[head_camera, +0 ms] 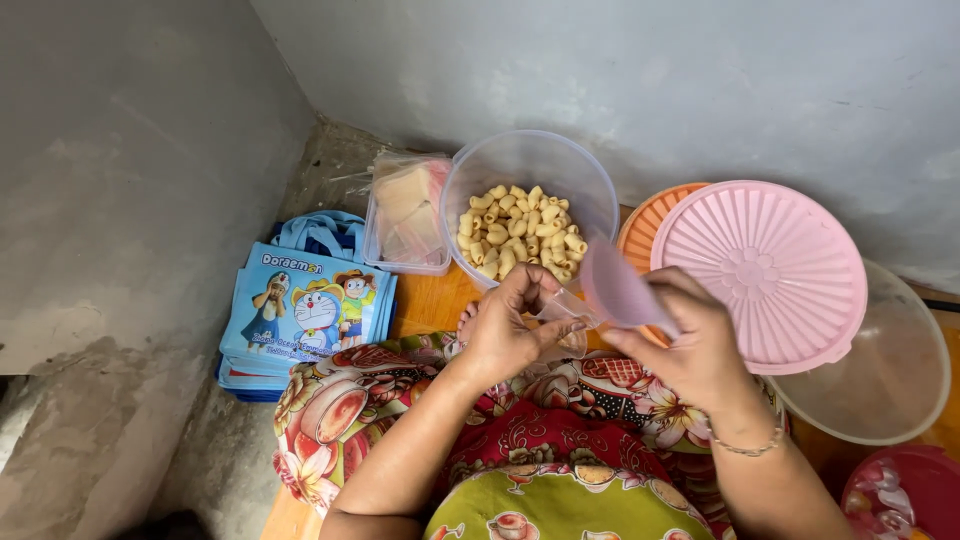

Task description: Filling small plastic bags with snacks using a scoop and placing them into larger gift bags.

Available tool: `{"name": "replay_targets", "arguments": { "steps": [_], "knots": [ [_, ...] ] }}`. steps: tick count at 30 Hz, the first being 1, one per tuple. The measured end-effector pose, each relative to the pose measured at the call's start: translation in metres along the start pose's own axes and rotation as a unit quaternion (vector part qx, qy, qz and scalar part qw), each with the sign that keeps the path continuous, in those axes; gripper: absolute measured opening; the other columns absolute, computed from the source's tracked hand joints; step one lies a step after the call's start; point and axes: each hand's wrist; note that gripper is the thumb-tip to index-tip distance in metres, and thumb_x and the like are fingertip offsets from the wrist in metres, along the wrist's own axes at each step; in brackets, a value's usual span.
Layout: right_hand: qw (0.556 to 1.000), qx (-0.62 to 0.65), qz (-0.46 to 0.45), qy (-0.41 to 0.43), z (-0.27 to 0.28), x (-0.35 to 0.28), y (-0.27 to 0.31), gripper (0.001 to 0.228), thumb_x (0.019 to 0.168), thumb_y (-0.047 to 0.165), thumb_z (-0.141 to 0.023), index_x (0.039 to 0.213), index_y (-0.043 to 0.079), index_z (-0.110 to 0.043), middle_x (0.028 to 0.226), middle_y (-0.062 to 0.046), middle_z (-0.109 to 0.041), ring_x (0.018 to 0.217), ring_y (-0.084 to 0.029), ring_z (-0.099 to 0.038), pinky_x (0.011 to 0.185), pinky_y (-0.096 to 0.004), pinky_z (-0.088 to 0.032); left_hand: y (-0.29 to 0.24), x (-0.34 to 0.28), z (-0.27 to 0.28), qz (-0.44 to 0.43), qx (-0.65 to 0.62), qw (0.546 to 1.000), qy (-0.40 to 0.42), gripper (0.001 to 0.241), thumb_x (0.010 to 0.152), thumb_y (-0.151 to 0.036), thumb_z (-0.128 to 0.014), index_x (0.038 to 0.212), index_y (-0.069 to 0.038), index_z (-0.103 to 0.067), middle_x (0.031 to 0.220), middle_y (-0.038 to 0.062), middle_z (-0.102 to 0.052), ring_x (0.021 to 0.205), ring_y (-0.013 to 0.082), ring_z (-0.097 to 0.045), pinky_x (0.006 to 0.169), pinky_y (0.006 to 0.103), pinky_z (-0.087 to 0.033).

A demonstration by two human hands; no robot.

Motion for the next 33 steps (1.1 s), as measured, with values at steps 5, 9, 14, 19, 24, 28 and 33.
{"name": "replay_targets", "arguments": {
  "steps": [5,9,14,19,24,28,33],
  "knots": [
    [0.989,0.001,0.072,0.131,-0.031,0.016,0.031,0.006,0.066,0.005,-0.065,0.069,0.005,-0.06,0.07,-0.007,-0.06,0.064,-0.026,-0.061,0.056,-0.031,-0.047,-0.012,-0.011,0.019,0.001,0.054,0.998,-0.012,0.034,0.06,-0.011,-0.073,0.082,-0.004,-0.048,0.067,0.014,-0.06,0.066,0.0298,-0.062,0.058,0.0358,-0.048],
    [0.987,0.027,0.017,0.156,-0.031,0.019,0.025,0.007,0.067,-0.001,-0.063,0.073,0.003,-0.063,0.066,-0.011,-0.063,0.061,-0.025,-0.062,0.056,-0.034,-0.049,-0.016,-0.014,0.033,-0.03,0.022,0.999,0.0,0.042,0.056,-0.018,-0.077,0.086,-0.003,-0.052,0.069,0.013,-0.062,0.067,0.027,-0.062,0.061,0.0374,-0.049],
    [0.993,0.016,-0.014,0.114,-0.035,0.034,0.027,0.014,0.067,0.005,-0.07,0.064,0.002,-0.057,0.04,0.001,-0.039,0.041,-0.006,-0.035,0.039,-0.02,-0.028,0.029,-0.021,0.044,0.03,-0.073,0.994,0.072,0.012,0.069,-0.011,-0.07,0.067,-0.003,-0.061,0.042,0.002,-0.051,0.04,0.0034,-0.038,0.038,0.0149,-0.028],
    [0.982,0.066,-0.003,0.179,-0.044,0.039,0.035,0.019,0.066,0.008,-0.071,0.06,0.005,-0.053,0.047,-0.001,-0.043,0.044,-0.008,-0.037,0.041,-0.021,-0.031,0.026,-0.021,0.064,0.041,-0.031,0.997,0.058,0.02,0.066,-0.011,-0.073,0.059,-0.001,-0.057,0.039,0.005,-0.045,0.039,0.0074,-0.036,0.038,0.0181,-0.027],
    [0.964,0.15,-0.098,0.194,-0.052,0.037,0.015,0.012,0.065,0.004,-0.072,0.067,0.002,-0.06,0.051,0.0,-0.052,0.048,-0.005,-0.045,0.045,-0.018,-0.038,0.025,-0.018,0.073,0.082,-0.118,0.989,0.044,0.026,0.074,-0.018,-0.068,0.053,-0.008,-0.054,0.036,-0.003,-0.041,0.038,0.0011,-0.035,0.039,0.0123,-0.026],
    [0.97,0.15,-0.123,0.144,-0.062,0.038,0.024,0.011,0.065,-0.003,-0.071,0.07,-0.001,-0.061,0.051,-0.003,-0.054,0.05,-0.006,-0.05,0.044,-0.019,-0.043,0.061,-0.018,0.057,0.134,-0.292,0.947,0.007,0.025,0.064,-0.002,-0.072,0.081,0.007,-0.058,0.067,0.018,-0.06,0.056,0.0211,-0.061,0.048,0.0246,-0.052],
    [0.967,0.193,-0.16,0.039,-0.077,0.038,0.014,0.015,0.066,-0.005,-0.071,0.073,-0.003,-0.058,0.05,-0.001,-0.049,0.047,-0.003,-0.049,0.045,-0.016,-0.041,0.078,-0.02,0.05,0.102,-0.21,0.969,-0.074,0.02,0.059,0.003,-0.075,0.068,0.004,-0.057,0.051,0.016,-0.058,0.039,0.015,-0.056,0.032,0.02,-0.044]
  ]
}}
Point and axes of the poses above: each hand's wrist, its own x-axis towards the middle knuckle, its own z-axis out of the back of the hand, y = z × x
